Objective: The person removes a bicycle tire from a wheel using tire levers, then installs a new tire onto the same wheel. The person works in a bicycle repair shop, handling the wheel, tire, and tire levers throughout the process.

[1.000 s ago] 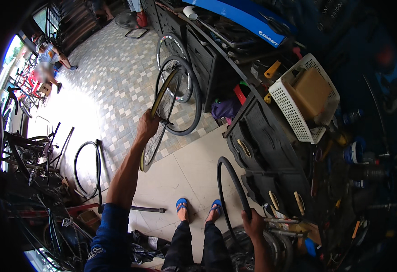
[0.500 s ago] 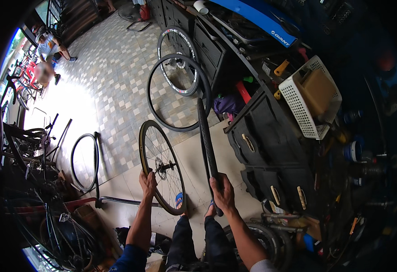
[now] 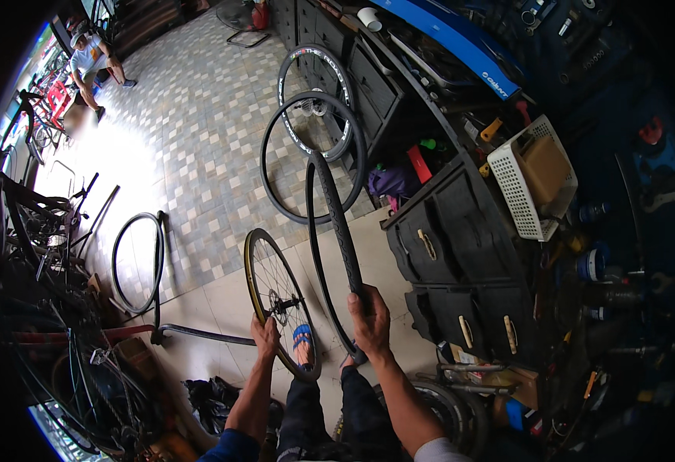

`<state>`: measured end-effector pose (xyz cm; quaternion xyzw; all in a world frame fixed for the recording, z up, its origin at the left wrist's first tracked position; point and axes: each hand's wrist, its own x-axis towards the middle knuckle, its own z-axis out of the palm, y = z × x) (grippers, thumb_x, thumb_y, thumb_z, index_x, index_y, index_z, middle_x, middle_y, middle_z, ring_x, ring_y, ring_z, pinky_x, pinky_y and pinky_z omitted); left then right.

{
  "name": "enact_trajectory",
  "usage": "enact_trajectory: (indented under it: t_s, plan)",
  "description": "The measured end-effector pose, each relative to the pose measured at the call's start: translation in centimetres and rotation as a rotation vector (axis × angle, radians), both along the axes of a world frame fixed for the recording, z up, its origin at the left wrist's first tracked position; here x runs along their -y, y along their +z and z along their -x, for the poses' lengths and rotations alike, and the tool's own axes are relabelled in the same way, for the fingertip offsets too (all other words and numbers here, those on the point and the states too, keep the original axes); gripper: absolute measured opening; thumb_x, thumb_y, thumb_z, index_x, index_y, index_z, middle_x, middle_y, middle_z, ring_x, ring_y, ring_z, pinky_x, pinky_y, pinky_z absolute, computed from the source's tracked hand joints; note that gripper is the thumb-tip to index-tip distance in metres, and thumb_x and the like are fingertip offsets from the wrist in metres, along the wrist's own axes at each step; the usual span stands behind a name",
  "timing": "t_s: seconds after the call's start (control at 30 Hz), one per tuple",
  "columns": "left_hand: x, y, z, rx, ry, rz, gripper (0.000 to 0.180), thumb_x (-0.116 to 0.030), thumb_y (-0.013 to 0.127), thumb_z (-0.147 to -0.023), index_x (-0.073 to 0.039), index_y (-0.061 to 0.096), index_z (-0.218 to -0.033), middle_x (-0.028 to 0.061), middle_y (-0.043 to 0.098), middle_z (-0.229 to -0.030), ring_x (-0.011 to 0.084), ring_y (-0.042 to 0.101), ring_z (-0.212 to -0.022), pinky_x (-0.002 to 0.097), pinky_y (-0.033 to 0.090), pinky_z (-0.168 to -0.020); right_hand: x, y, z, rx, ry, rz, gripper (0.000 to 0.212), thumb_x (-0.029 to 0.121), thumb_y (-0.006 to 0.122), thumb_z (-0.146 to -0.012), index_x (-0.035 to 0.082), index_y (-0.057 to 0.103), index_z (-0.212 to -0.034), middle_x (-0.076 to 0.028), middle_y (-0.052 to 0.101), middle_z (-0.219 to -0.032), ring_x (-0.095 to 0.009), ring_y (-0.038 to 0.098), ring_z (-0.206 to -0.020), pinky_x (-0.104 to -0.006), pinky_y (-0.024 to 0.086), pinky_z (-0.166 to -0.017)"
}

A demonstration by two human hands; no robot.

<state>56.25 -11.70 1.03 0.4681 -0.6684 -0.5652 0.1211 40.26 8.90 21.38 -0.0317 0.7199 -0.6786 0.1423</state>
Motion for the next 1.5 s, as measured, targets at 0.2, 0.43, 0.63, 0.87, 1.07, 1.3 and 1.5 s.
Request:
enact_trajectory:
  t_s: [0.2,0.43,0.63,0.87,1.07,1.3,1.5]
  plan:
    - [-3.5,-1.3,-2.0,0.047,-0.029,-0.265,0.023,-0.013,0.064,-0.088,-0.001,0.051,-0.101,0.0168,0.061,-0.08,0.0307,0.061,-0.071,0.044,0.05,-0.066,-1.0,3.3,-0.6,-0.027,-0.047,-0.048,0.034,0.033,0.06,-0.106,0.002,0.069,-0.117,0.003,0.057,-0.081,-0.005,0.048,-0.071,-0.0231,0.041,-0.065]
    - [-8.0,-2.5,-5.4,0.295,-0.4,-0.116,0.061,-0.038,0.07,-0.078,0.002,0.058,-0.121,0.031,0.061,-0.122,0.0466,0.053,-0.123,0.0544,0.042,-0.105,-5.2,12.9,-0.3,-0.133,-0.025,-0.124,0.047,0.042,0.053,-0.109,-0.001,0.071,-0.117,-0.001,0.061,-0.076,-0.007,0.053,-0.062,-0.024,0.042,-0.058]
    - [-10.7,0.6,-6.8,0.332,-0.555,-0.019,0.079,-0.032,0.076,-0.077,0.005,0.046,-0.14,0.0324,0.047,-0.14,0.043,0.037,-0.138,0.0478,0.031,-0.116,-8.9,18.4,0.2,-0.179,0.002,-0.099,0.05,0.043,0.052,-0.108,-0.005,0.068,-0.115,-0.005,0.062,-0.074,-0.009,0.054,-0.06,-0.0254,0.043,-0.056]
    - [-15.2,0.7,-9.0,0.445,-0.662,-0.275,0.076,-0.045,0.075,-0.087,0.007,0.049,-0.136,0.0299,0.068,-0.121,0.0447,0.065,-0.119,0.0482,0.054,-0.097,-10.9,22.5,4.5,-0.241,0.093,-0.059,0.048,0.045,0.053,-0.107,-0.001,0.064,-0.099,-0.006,0.062,-0.074,-0.011,0.056,-0.061,-0.0274,0.045,-0.056]
    - [-14.6,-0.9,-6.3,0.473,-0.654,-0.249,0.093,-0.053,0.082,-0.082,0.005,0.046,-0.145,0.026,0.067,-0.122,0.0389,0.066,-0.115,0.0453,0.055,-0.093,-9.9,27.3,5.8,-0.37,0.228,0.008,0.061,0.053,0.052,-0.106,-0.006,0.065,-0.114,-0.007,0.061,-0.072,-0.012,0.056,-0.057,-0.027,0.045,-0.051]
    - [2.4,10.3,-0.4,-0.027,0.14,-0.592,0.107,-0.073,0.069,-0.086,-0.012,0.025,-0.163,0.02,0.032,-0.164,0.0352,0.031,-0.15,0.0646,0.035,-0.113,-12.0,33.0,7.9,-0.396,0.141,0.309,0.08,0.068,0.059,-0.096,-0.009,0.058,-0.116,-0.007,0.054,-0.058,-0.016,0.049,-0.042,-0.029,0.04,-0.038]
    - [17.5,24.6,5.9,-0.58,0.201,-0.488,0.111,-0.09,0.047,-0.085,-0.018,0.019,-0.165,0.019,0.026,-0.163,0.0365,0.027,-0.15,0.0622,0.027,-0.116,-16.0,34.1,13.3,-0.441,-0.049,0.504,0.065,0.054,0.043,-0.109,-0.005,0.049,-0.137,-0.005,0.046,-0.06,-0.015,0.041,-0.042,-0.0302,0.04,-0.041]
